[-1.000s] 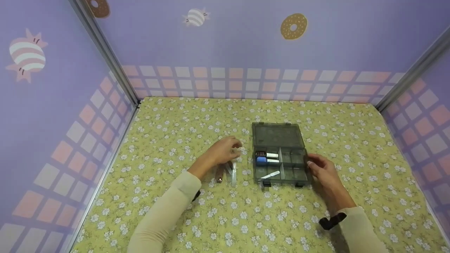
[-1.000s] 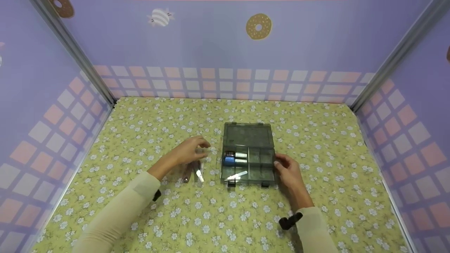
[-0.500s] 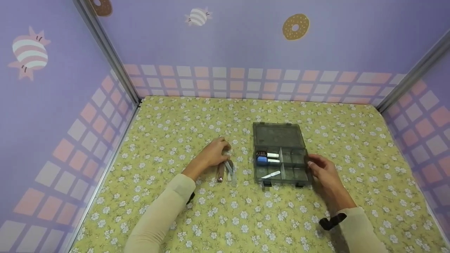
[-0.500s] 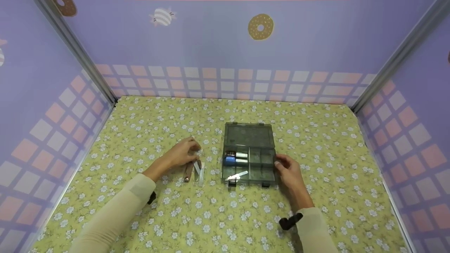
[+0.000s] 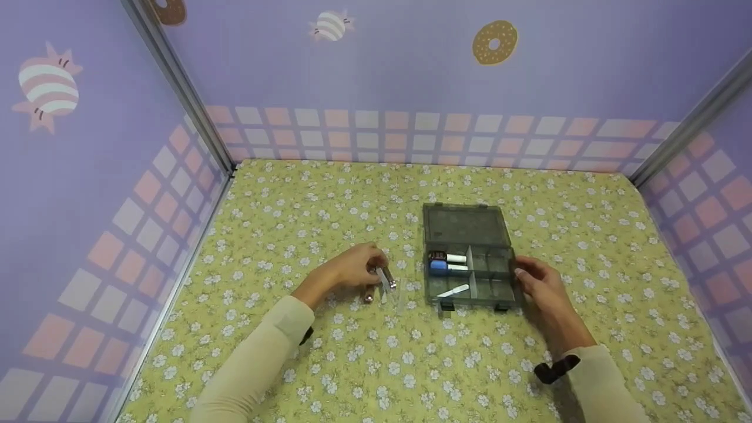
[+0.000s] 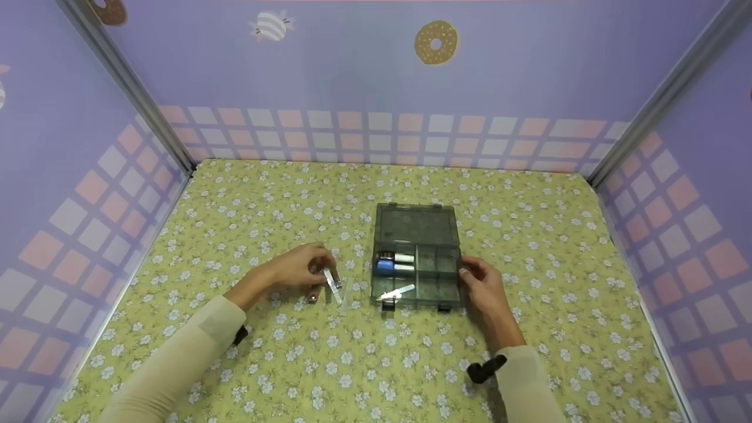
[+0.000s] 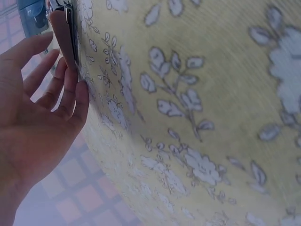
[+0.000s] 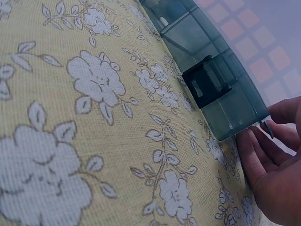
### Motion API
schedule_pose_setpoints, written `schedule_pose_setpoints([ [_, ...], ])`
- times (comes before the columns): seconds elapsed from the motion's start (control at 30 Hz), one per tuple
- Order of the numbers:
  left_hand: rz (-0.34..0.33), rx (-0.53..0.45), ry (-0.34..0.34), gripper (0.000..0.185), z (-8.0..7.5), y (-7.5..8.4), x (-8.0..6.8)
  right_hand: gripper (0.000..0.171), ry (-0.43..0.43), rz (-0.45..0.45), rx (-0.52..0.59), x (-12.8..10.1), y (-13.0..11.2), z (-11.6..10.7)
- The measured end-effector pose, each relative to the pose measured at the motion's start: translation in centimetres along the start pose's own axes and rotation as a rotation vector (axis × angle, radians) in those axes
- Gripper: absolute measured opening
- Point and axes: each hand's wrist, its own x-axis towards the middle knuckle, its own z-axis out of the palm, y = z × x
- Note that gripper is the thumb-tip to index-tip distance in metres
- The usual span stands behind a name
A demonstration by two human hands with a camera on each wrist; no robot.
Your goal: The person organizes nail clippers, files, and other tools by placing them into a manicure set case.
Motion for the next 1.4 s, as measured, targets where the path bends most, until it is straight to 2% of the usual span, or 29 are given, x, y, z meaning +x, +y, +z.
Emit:
schedule_pose_setpoints([
  [0.13,0.038,0.074,0.005,0.024,0.3,0.2,-0.1,0.045,-0.001,-0.022,-0.041,-0.1,0.0,-0.2],
  [0.27,0.030,0.131,0.014,0.016,0.5,0.2,0.0,0.045,-0.001,-0.020,-0.049,-0.1,0.0,-0.2],
  [0.5,-0.011,0.132,-0.018,0.008,0.2,0.4,-0.2,0.045,0.008,-0.013,-0.038,0.1,0.1,0.0],
  [0.63,0.003,0.119,-0.025,0.006,0.0,0.2,-0.4,0.046,-0.006,-0.006,-0.032,0.2,0.1,-0.1],
  [0.93,0.035,0.021,-0.008,0.010,0.1,-0.2,-0.7,0.047,-0.009,-0.002,-0.040,0.1,0.1,-0.3],
  [1.23,0.054,0.117,-0.014,0.007,0.2,0.2,-0.8,0.049,-0.009,0.004,-0.021,0.0,0.2,-0.3],
  [1.4,0.046,0.078,-0.032,0.005,-0.5,0.6,-1.2,0.048,-0.010,0.012,-0.008,0.2,0.3,-0.3],
])
